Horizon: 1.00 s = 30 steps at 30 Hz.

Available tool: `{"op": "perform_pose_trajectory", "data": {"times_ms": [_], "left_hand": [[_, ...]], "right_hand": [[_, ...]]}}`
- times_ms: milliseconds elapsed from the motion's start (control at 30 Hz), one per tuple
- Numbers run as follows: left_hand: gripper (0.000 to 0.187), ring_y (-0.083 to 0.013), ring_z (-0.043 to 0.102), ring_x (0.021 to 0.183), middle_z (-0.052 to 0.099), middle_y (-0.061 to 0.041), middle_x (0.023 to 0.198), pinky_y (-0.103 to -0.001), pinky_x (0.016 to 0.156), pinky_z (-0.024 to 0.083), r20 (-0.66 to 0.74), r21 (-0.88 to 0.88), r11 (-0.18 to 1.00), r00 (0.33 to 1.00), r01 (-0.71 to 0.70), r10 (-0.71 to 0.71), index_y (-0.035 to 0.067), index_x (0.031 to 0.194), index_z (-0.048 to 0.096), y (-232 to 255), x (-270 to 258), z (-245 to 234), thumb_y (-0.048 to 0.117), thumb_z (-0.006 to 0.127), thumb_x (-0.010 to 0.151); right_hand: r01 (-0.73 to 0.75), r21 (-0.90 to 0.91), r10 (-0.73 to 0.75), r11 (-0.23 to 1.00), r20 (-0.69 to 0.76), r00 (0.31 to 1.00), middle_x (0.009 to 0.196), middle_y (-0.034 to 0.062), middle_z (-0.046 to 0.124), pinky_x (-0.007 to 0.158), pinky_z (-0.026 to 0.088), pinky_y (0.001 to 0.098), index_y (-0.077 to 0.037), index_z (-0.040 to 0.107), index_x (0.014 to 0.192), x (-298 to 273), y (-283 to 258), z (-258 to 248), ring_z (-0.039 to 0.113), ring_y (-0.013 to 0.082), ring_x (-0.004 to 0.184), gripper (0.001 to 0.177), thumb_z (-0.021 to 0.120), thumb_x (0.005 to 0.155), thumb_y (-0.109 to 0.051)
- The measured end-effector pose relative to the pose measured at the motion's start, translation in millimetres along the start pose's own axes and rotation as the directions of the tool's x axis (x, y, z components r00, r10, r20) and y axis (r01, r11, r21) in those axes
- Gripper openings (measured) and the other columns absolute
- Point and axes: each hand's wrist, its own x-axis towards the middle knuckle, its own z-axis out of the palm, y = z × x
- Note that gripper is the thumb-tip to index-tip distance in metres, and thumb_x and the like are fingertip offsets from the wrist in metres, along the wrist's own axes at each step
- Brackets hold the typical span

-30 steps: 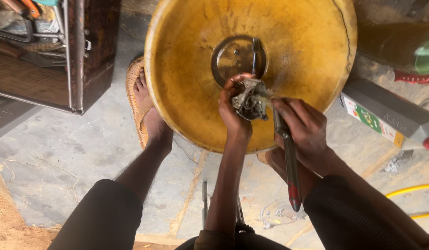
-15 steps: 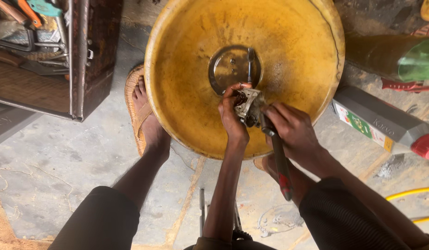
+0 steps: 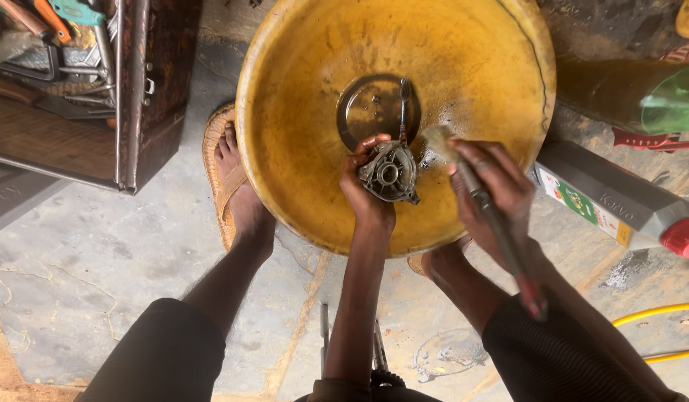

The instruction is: The person cleans a small metal mechanical part by scrubbing it with a brush and pouring liquid from a bottle into a yellow basin. The person repeatedly scrubs the part, pours more liquid, and continues cleaning until the part appears cleaner.

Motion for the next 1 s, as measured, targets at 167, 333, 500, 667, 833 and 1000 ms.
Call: {"op": "perform_pose_trajectory", "data": {"times_ms": [167,333,500,667,833,1000], "left_hand": [[0.043,-0.0241,0.067,0.101,0.069,-0.013,0.109,-0.039,0.092,0.056,-0.188,0.039,0.998,0.981,0.047,-0.039,0.004,0.116,0.063,0,-7,13,0.028,0.033,0.097],[0.039,-0.0199,0.063,0.105,0.065,-0.01,0.11,-0.042,0.091,0.054,-0.375,0.146,0.985,0.926,0.094,-0.033,0.006,0.116,0.062,2,-10,17,0.029,0.036,0.099],[0.046,-0.0238,0.067,0.099,0.069,-0.013,0.105,-0.039,0.088,0.056,-0.059,0.089,0.994,0.996,-0.057,0.062,0.004,0.111,0.065,1,-2,16,0.027,0.026,0.099],[0.043,-0.0255,0.067,0.1,0.07,-0.013,0.106,-0.04,0.089,0.056,-0.12,0.125,0.992,0.992,-0.032,0.047,0.005,0.112,0.065,9,-5,4,0.024,0.027,0.1],[0.041,-0.022,0.069,0.101,0.069,-0.013,0.109,-0.037,0.092,0.059,-0.102,0.074,0.979,0.975,-0.19,0.197,0.005,0.11,0.063,47,3,-1,0.026,0.029,0.1],[0.043,-0.0235,0.068,0.098,0.069,-0.014,0.107,-0.038,0.088,0.056,-0.031,0.132,0.947,0.953,-0.295,0.301,0.001,0.115,0.066,94,4,-6,0.023,0.033,0.099]], "right_hand": [[0.161,-0.081,-0.141,0.984,0.207,0.968,0.114,0.0232,0.063,0.058,0.061,0.0275,0.012,0.06,0.134,6,20,31,0.066,0.0216,0.078,0.043,0.055,0.091,0.01],[0.162,-0.078,-0.144,0.984,0.197,0.97,0.111,0.0177,0.063,0.056,0.059,0.0274,0.007,0.06,0.136,-6,19,41,0.064,0.0196,0.076,0.043,0.055,0.094,0.01],[0.094,-0.081,-0.076,0.992,0.201,0.977,0.108,0.0164,0.062,0.063,0.059,0.0319,0.005,0.06,0.134,24,-4,22,0.062,0.0224,0.079,0.054,0.057,0.08,0.009],[-0.156,-0.019,0.153,0.987,0.359,0.921,0.108,0.0144,0.064,0.059,0.06,0.0274,0.002,0.062,0.13,31,-5,10,0.066,0.0213,0.082,0.054,0.06,0.077,0.01],[-0.121,-0.114,0.142,0.986,0.198,0.97,0.117,0.0093,0.067,0.069,0.062,0.0266,-0.003,0.065,0.13,14,15,7,0.071,0.0157,0.085,0.036,0.067,0.095,0.002],[-0.229,-0.086,0.239,0.97,0.535,0.81,0.126,0.012,0.062,0.067,0.063,0.0273,-0.004,0.058,0.136,13,12,43,0.069,0.0181,0.088,0.048,0.063,0.089,0.001]]}}
